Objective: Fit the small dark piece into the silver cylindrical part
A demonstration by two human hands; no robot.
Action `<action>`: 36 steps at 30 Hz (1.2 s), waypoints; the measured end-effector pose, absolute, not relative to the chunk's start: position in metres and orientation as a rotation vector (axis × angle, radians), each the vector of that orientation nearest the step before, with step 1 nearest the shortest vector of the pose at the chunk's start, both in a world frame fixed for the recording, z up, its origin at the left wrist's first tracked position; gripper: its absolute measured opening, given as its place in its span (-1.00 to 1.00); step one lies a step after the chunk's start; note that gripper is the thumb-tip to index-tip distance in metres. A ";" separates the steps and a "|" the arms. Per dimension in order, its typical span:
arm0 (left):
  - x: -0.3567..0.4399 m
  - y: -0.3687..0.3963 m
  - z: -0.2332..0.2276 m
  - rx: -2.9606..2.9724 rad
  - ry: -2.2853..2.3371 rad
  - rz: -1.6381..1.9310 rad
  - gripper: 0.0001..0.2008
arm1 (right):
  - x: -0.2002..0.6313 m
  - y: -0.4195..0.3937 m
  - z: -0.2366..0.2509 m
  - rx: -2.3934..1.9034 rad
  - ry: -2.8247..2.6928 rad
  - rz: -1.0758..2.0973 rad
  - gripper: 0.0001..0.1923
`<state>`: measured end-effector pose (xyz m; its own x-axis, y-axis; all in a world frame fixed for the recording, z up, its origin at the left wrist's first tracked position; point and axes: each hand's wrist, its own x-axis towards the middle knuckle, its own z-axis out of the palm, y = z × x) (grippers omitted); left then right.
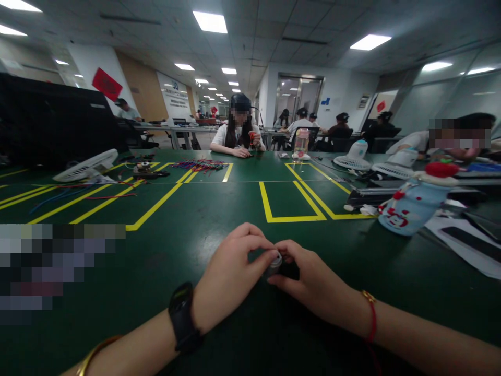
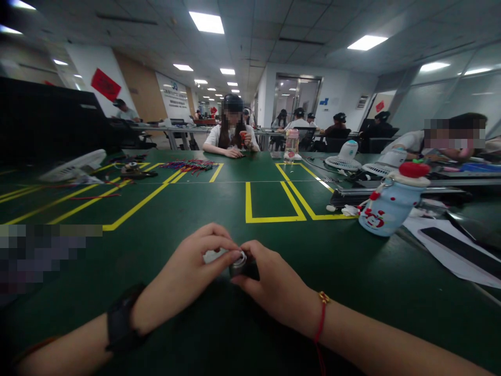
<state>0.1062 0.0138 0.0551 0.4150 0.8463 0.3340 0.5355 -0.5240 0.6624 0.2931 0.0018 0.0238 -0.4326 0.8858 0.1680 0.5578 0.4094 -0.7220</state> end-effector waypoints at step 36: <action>-0.002 0.017 0.008 2.088 1.448 0.648 -0.73 | 0.348 -0.012 0.022 -1.328 -2.353 -0.244 -0.61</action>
<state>-0.0025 0.0169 0.0080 0.3163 0.9440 0.0939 0.6985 -0.2987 0.6503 0.3478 -0.0116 0.0224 -0.4521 0.7732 0.4446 0.8479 0.5273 -0.0548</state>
